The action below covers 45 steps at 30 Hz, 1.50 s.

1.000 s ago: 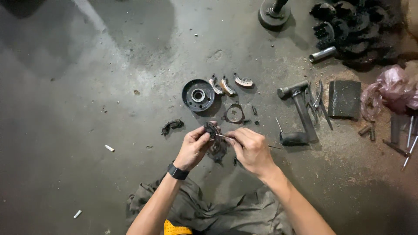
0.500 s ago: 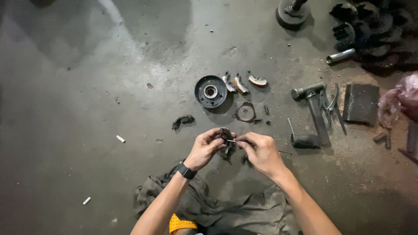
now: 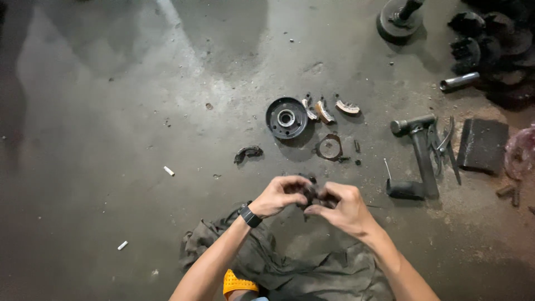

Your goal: The person assembles brake components on the floor, using a hammer to tap a metal ring into a circular housing. They then attach curved brake shoes to the assembly and secure them with a spring using pliers.

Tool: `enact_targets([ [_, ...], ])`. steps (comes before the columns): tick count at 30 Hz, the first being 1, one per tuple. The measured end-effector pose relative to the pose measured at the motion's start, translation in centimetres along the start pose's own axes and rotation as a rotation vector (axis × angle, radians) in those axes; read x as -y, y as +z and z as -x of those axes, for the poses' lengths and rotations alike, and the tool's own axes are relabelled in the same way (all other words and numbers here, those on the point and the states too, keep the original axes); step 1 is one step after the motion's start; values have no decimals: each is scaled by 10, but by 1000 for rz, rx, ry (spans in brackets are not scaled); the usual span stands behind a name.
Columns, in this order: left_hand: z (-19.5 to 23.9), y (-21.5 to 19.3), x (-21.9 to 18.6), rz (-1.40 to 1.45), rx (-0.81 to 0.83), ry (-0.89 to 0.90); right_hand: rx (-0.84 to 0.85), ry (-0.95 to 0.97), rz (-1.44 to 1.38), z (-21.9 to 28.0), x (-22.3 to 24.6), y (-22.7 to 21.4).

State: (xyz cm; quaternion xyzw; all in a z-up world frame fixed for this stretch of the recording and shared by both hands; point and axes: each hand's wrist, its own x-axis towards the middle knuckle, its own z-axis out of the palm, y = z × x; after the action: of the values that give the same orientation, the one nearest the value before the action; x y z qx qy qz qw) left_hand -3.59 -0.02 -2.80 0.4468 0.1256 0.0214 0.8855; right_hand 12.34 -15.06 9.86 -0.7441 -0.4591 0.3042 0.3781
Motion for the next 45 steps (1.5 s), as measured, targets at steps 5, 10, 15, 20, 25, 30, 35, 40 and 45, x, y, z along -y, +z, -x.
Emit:
enact_targets([
  [5,5,14,-28,-96,178,-75,-51,-79,-200,22,-8,9],
  [10,-10,-26,-41,-508,-313,53,151,-439,-201,52,34,8],
  [15,11,-64,-86,-447,-553,222,-66,-54,12,24,-48,-28],
  [20,4,-125,-98,-1002,-729,269,-210,316,525,-22,-142,-53],
  [25,1,-154,-76,-1468,-716,214,-121,270,694,-31,-180,-41],
  [30,0,-46,-95,-1427,-603,395,-115,305,506,12,-144,-47],
  [35,-27,9,-50,-1171,-353,306,78,745,240,23,-145,-10],
  [40,-40,39,-14,-1036,-226,246,83,752,115,29,-163,7],
  [45,-32,42,-14,-828,-304,56,33,569,92,24,-96,-26],
])
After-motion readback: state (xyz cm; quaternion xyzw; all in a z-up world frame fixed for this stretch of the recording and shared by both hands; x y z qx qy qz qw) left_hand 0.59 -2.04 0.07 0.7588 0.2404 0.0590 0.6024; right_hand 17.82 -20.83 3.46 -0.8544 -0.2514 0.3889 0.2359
